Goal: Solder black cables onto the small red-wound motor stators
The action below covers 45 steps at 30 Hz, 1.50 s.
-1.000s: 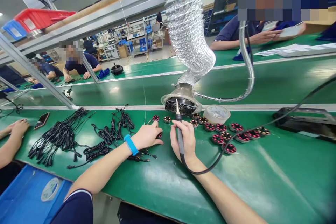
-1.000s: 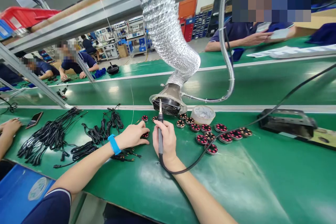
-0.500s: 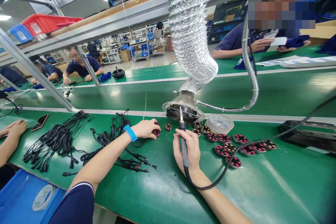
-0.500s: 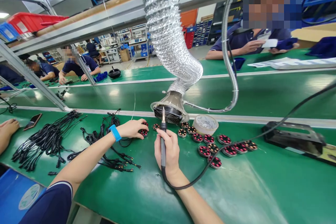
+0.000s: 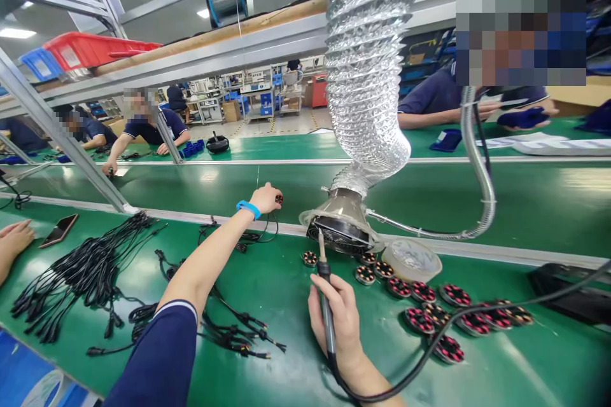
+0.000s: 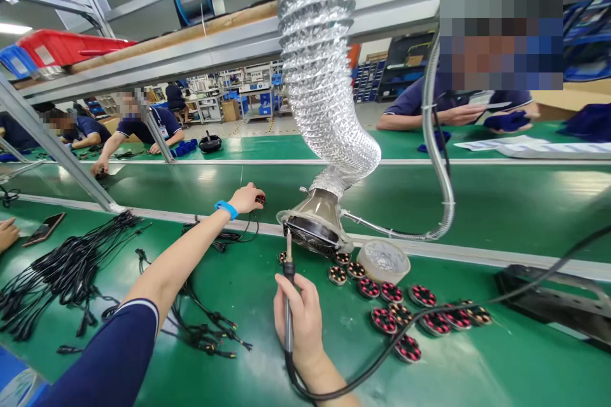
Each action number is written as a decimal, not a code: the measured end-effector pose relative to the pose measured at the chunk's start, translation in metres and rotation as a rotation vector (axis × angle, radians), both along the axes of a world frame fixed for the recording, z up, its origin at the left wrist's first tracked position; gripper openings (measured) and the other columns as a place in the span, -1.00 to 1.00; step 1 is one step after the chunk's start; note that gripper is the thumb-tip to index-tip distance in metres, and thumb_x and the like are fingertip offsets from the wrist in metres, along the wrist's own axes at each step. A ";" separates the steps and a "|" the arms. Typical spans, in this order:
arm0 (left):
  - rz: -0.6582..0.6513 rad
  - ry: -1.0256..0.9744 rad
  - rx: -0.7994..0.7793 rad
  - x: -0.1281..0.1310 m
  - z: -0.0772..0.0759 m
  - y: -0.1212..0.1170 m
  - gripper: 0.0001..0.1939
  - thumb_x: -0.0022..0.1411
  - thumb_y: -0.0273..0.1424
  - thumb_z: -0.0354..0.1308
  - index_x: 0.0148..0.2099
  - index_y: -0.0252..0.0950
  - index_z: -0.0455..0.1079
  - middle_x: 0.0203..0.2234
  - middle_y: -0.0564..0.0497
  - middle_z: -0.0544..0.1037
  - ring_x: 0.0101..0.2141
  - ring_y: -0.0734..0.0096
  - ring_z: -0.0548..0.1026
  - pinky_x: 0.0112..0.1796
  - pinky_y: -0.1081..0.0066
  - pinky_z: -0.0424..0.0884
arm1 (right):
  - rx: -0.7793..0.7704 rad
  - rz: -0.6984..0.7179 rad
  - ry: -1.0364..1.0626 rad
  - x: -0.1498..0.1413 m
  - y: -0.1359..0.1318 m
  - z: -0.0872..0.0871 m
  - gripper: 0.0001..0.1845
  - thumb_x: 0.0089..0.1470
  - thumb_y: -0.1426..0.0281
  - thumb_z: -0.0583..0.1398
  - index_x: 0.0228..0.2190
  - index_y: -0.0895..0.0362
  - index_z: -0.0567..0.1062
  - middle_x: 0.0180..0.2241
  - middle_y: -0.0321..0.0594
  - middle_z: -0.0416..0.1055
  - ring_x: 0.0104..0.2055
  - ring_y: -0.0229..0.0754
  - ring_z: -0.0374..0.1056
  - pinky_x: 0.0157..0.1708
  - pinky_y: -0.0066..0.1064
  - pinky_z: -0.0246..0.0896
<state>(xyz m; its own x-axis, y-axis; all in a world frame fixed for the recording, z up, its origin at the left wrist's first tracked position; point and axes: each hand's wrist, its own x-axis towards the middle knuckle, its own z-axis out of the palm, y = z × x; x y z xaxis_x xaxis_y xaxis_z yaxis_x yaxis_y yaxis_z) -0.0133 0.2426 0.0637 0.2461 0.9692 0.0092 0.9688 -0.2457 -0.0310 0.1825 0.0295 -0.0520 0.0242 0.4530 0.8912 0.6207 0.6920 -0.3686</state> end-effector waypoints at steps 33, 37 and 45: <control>0.033 0.219 -0.064 -0.113 0.028 -0.052 -0.63 0.09 -0.42 0.20 -0.02 -0.39 0.39 -0.03 -0.30 0.45 -0.08 0.08 0.50 -0.10 0.29 0.39 | 0.035 0.031 -0.063 -0.001 0.002 0.003 -0.68 0.15 0.54 0.16 -0.05 0.10 0.45 -0.22 -0.19 0.35 -0.29 -0.23 0.41 -0.27 -0.36 0.41; 0.148 0.217 0.054 -0.124 0.059 -0.046 -0.59 0.28 -0.48 -0.02 0.16 -0.48 0.27 0.12 -0.43 0.33 0.02 0.05 0.45 -0.02 0.21 0.34 | 0.017 0.047 -0.060 -0.001 0.000 0.003 -0.68 0.14 0.54 0.17 -0.06 0.10 0.46 -0.22 -0.17 0.35 -0.30 -0.22 0.41 -0.29 -0.37 0.40; -0.044 0.197 -0.280 -0.128 0.038 -0.135 -0.83 0.12 -0.40 0.21 -0.22 -0.19 0.58 -0.25 -0.03 0.64 -0.24 0.26 0.55 -0.23 0.42 0.39 | -0.011 0.081 -0.058 -0.002 -0.002 0.007 -0.67 0.14 0.52 0.16 -0.05 0.05 0.48 -0.23 -0.17 0.37 -0.31 -0.20 0.42 -0.31 -0.35 0.39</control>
